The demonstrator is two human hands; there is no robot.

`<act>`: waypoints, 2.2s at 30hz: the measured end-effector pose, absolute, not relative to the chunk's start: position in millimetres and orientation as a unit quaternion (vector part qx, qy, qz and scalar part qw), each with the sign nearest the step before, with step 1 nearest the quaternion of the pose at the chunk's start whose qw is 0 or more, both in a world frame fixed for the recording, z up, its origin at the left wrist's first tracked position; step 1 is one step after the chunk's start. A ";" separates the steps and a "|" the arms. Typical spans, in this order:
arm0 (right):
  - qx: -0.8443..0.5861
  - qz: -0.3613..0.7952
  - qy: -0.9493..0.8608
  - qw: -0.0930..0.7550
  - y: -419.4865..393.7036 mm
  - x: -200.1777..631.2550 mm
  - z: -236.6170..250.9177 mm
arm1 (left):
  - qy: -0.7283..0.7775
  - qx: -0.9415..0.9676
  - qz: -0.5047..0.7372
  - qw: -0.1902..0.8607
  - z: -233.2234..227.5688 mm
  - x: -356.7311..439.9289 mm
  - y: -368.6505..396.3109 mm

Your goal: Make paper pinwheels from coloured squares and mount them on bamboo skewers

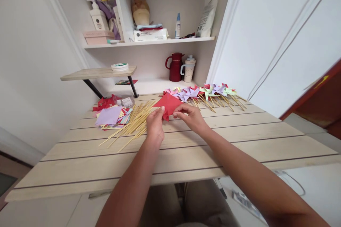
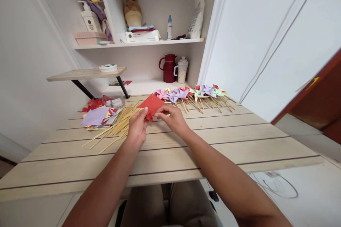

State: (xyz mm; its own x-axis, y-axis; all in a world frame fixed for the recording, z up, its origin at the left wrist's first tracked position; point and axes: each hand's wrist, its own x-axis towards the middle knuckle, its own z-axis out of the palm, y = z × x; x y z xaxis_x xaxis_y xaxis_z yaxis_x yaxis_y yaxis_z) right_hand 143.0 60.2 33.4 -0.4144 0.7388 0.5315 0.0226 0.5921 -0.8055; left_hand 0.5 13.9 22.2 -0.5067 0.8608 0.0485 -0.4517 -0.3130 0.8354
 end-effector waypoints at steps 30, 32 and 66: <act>-0.247 0.397 -0.714 0.521 60.2 142.8 34.1 | 0.365 0.281 0.770 0.442 22.5 3.7 15.1; -0.237 0.382 -0.725 0.522 58.9 143.3 35.2 | 0.363 0.289 0.768 0.442 23.1 4.1 15.1; -0.263 0.409 -0.699 0.525 57.3 142.3 33.5 | 0.362 0.347 0.762 0.410 26.4 13.4 12.9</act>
State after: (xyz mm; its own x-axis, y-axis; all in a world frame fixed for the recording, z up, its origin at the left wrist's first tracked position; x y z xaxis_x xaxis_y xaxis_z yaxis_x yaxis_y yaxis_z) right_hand 142.3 57.3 33.5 -0.3101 0.7965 0.5190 -0.0618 0.5279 -0.8471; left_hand 13.4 12.9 26.4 -0.4241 0.8755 0.2318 -0.3733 -0.4021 0.8360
